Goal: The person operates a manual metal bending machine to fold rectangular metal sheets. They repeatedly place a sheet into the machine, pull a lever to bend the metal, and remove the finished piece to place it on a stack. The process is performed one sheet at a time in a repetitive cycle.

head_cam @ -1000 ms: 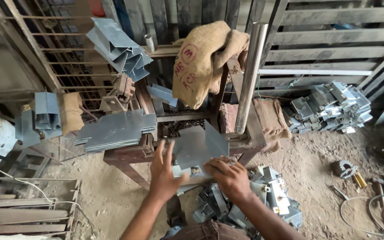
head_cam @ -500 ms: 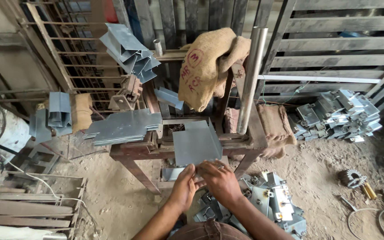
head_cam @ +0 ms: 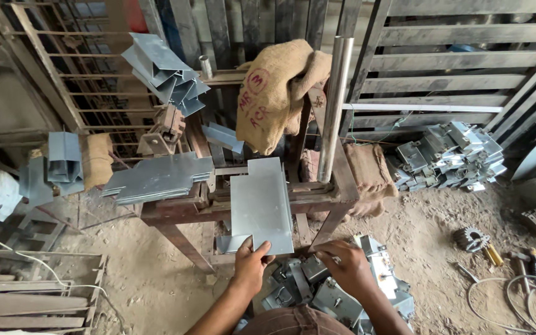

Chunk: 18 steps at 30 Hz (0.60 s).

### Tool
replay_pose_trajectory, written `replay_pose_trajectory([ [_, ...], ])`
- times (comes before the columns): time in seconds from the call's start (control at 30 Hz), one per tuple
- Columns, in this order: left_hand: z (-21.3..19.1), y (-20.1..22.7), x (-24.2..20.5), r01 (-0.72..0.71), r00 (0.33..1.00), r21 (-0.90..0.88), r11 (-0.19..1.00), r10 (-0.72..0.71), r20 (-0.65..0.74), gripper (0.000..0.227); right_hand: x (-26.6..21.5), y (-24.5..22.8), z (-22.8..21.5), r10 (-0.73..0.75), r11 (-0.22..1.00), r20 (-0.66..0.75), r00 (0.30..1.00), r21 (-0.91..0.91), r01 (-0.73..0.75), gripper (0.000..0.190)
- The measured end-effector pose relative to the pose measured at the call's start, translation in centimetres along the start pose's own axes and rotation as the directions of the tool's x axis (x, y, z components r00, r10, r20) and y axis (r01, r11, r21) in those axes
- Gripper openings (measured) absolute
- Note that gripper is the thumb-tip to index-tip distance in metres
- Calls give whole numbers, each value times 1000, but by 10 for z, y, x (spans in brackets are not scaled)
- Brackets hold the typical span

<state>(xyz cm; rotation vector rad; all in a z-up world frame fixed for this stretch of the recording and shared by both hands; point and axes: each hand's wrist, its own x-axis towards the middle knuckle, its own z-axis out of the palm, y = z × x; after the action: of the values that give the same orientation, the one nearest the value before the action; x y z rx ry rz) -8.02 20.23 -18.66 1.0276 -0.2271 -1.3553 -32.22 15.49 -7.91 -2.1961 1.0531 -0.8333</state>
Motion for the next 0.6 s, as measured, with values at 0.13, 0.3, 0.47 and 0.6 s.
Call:
replay_pose_trajectory([
  [0.13,1,2,-6,-30,999,30,999,31,-26,26,-7,-2,5,141,990,77,987,4,-142,18],
  [0.3,3,15,-11,15,987,80,997,-2,-164,44,-13,8,11,240,970,101,966,21,-243,21],
  [0.47,-15,30,-26,-132,987,50,990,127,98,40,-13,47,30,405,771,186,895,456,-444,33],
  [0.6,-35,50,-34,-60,995,-14,998,61,74,40,3,35,34,657,181,257,708,858,-480,61],
])
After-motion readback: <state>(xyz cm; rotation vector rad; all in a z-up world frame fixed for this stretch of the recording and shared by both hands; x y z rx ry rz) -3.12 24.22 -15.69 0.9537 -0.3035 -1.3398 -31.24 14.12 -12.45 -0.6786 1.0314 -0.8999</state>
